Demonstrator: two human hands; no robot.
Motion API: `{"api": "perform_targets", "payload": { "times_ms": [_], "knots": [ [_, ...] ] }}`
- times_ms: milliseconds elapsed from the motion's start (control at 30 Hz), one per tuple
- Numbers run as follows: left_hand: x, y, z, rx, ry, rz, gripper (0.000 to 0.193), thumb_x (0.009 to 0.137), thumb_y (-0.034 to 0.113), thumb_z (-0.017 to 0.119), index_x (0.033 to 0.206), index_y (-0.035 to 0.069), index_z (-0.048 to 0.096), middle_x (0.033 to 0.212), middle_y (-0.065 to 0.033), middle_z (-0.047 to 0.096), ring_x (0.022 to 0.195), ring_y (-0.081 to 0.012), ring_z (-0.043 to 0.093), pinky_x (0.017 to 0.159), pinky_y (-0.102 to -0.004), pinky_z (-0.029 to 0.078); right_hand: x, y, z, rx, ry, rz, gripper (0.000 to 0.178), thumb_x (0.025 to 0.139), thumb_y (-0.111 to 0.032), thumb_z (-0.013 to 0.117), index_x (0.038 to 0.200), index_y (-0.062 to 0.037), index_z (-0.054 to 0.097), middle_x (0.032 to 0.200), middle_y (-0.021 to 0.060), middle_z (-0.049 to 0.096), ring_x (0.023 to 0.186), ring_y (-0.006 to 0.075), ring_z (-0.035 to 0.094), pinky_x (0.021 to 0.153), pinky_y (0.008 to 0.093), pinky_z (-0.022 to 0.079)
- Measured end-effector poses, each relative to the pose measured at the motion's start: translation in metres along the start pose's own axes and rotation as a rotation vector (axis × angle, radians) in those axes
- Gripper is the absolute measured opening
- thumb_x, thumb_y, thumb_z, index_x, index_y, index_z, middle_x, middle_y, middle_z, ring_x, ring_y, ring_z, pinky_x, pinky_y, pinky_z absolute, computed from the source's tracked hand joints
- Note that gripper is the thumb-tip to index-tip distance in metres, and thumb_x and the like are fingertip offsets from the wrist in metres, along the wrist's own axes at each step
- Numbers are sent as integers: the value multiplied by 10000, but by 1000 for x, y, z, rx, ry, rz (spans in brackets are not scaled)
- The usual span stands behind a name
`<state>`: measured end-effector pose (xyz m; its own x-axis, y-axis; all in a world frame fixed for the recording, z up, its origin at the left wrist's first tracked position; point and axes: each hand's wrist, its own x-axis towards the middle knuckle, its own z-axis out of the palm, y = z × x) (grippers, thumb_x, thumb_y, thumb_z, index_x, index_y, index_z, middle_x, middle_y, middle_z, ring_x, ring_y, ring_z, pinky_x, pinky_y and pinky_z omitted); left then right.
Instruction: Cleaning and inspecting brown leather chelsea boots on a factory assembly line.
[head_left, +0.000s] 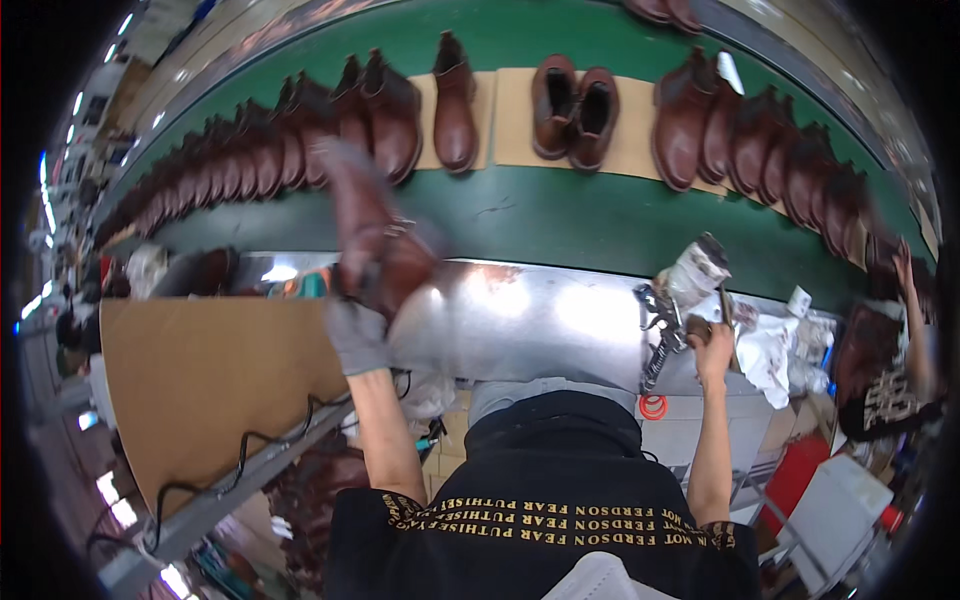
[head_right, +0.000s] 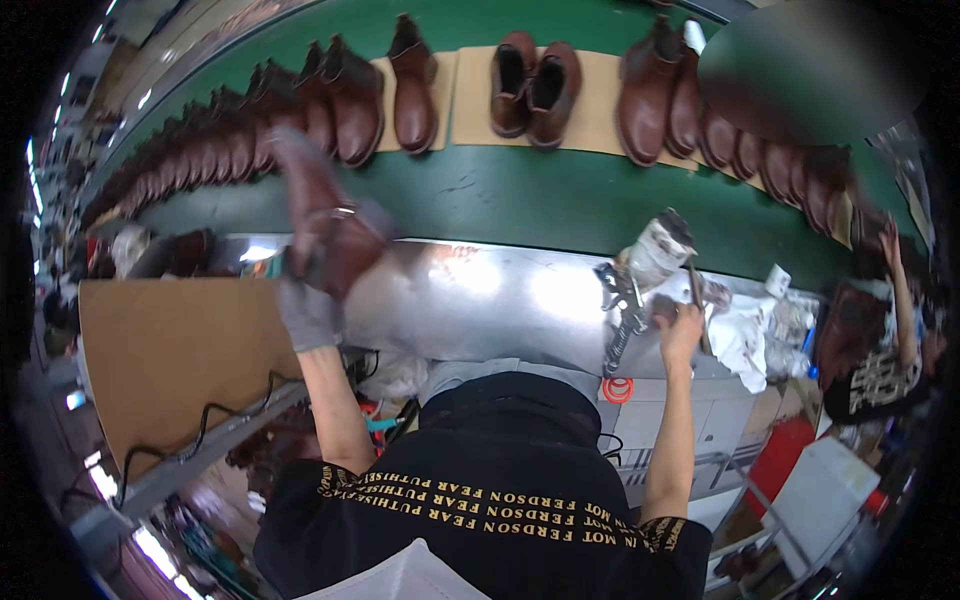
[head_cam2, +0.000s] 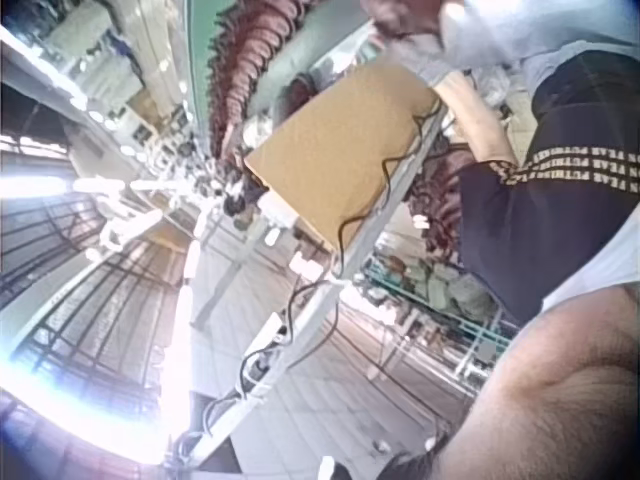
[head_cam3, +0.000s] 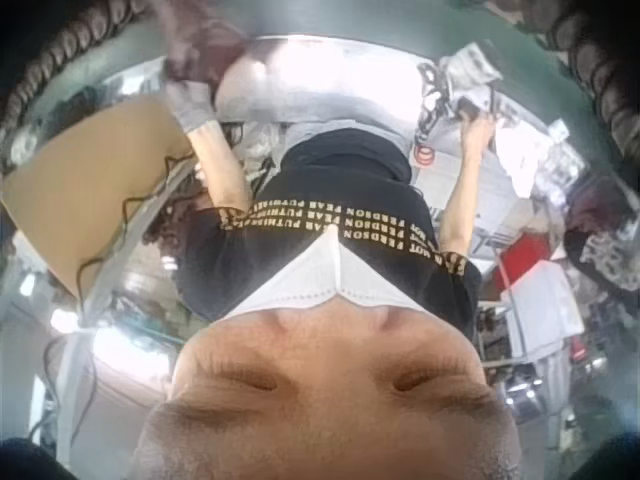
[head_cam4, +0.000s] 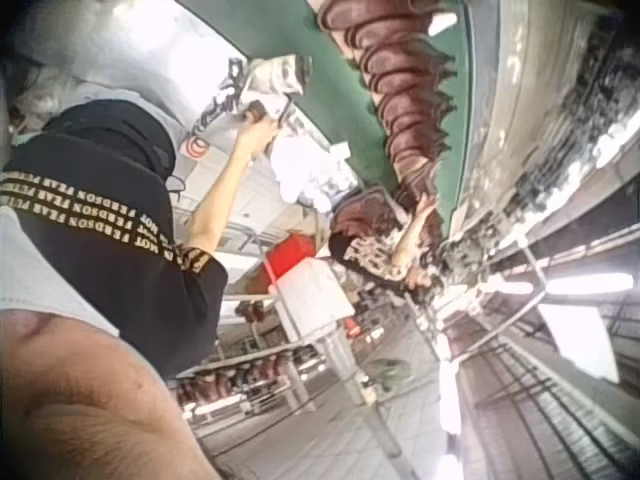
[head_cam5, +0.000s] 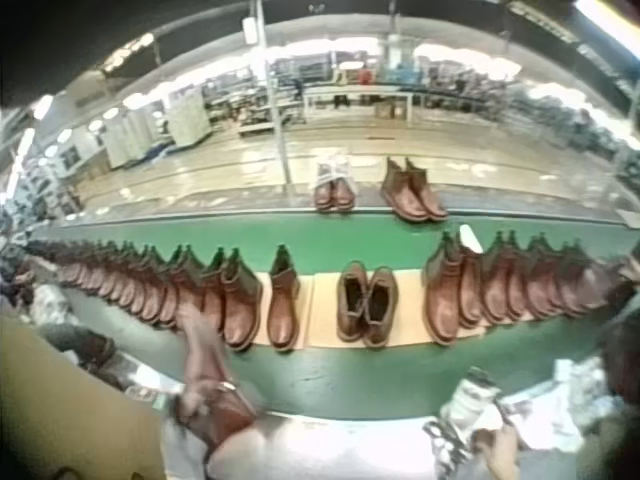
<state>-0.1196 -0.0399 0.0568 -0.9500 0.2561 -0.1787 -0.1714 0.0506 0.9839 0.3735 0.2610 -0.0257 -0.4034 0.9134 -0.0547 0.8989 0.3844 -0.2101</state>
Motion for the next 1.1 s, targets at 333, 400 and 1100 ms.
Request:
{"api": "perform_targets", "payload": {
  "times_ms": [333, 400, 1100],
  "knots": [
    [-133, -9, 84, -386, 6, -631, 312, 925, 138, 485, 1180, -41, 473, 1153, -134, 560, 1115, -250, 539, 982, -359, 419, -5, -174, -57, 968, -84, 89, 241, 803, -80, 690, 1009, 19, 613, 913, 58, 587, 814, 136, 560, 713, 263, 459],
    [-127, -14, 90, -501, -116, -743, 339, 907, 119, 487, 1198, -52, 459, 1170, -141, 555, 1121, -258, 535, 984, -370, 418, -12, -185, -16, 1142, -227, 96, 350, 807, -98, 698, 1113, 36, 597, 925, 69, 646, 814, 118, 597, 717, 254, 490],
    [-85, -56, -2, -337, 109, -590, 622, 800, 453, 545, 1208, -13, 496, 1186, -179, 558, 1057, -325, 575, 972, -439, 433, 21, -326, 38, 1292, -313, -248, 361, 809, -111, 661, 1132, 16, 558, 1015, 183, 625, 901, 323, 630, 768, 365, 498]
  ]
}}
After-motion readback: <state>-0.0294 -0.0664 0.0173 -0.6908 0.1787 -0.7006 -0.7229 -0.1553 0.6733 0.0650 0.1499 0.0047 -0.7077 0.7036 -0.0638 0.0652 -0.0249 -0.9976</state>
